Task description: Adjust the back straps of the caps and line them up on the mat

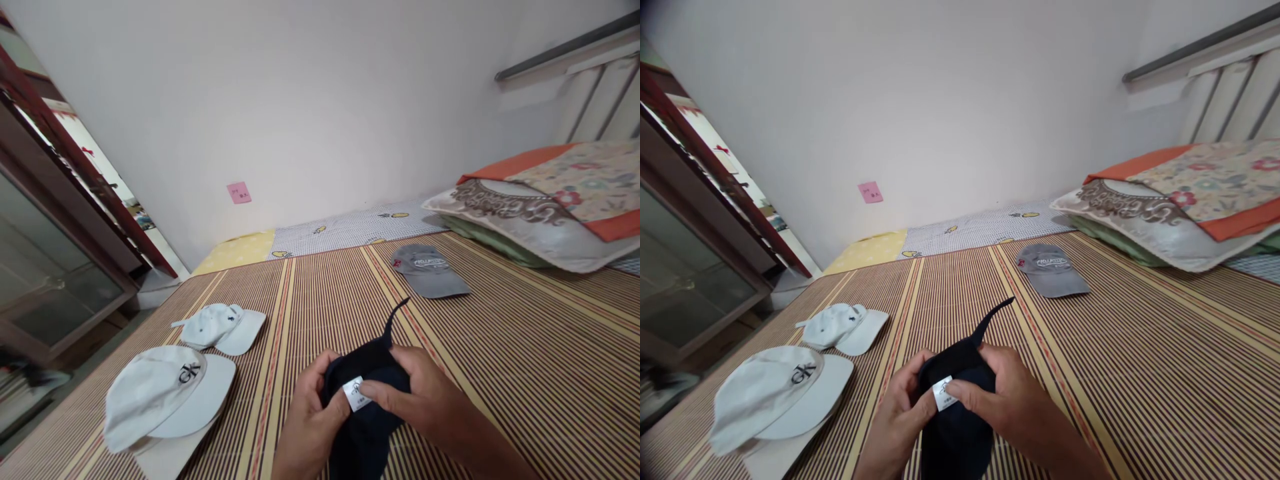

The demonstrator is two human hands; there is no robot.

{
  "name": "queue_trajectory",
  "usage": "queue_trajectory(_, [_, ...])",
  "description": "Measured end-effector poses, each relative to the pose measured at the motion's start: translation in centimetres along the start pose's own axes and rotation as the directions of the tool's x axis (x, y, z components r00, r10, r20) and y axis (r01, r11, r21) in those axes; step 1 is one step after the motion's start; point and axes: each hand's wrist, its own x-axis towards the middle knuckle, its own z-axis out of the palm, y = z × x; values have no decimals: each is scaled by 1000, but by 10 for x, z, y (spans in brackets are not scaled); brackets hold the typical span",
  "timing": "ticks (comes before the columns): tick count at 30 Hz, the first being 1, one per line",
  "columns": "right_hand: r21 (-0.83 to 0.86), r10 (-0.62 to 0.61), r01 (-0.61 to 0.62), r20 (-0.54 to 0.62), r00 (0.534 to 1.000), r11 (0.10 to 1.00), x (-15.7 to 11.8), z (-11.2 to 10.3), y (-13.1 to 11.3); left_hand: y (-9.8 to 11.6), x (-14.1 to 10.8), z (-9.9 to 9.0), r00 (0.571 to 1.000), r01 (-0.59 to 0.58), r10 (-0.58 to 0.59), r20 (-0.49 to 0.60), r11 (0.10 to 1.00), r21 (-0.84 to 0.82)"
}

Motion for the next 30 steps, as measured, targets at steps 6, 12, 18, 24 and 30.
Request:
queue_trajectory(6, [97, -58, 52, 60, 997, 994, 1, 1, -4, -11, 3, 0, 999, 33, -35, -29, 997, -70])
queue_trajectory(12, [81, -45, 43, 20, 999, 996, 1, 5, 3, -12, 9, 1, 999, 24, -21, 36, 995, -93])
queue_trajectory(18, [38, -7, 8, -19, 1000, 999, 1, 7, 11, -5, 8, 3, 999, 27, -24, 44, 997, -69])
queue_trajectory(24, [56, -45, 44, 17, 999, 997, 4, 5, 9, -6, 10, 2, 997, 9, 2, 83, 991, -130])
queue_trajectory(30, [81, -15, 21, -66, 998, 996, 4, 6, 10, -13, 10, -1, 999, -4, 6, 32, 997, -71])
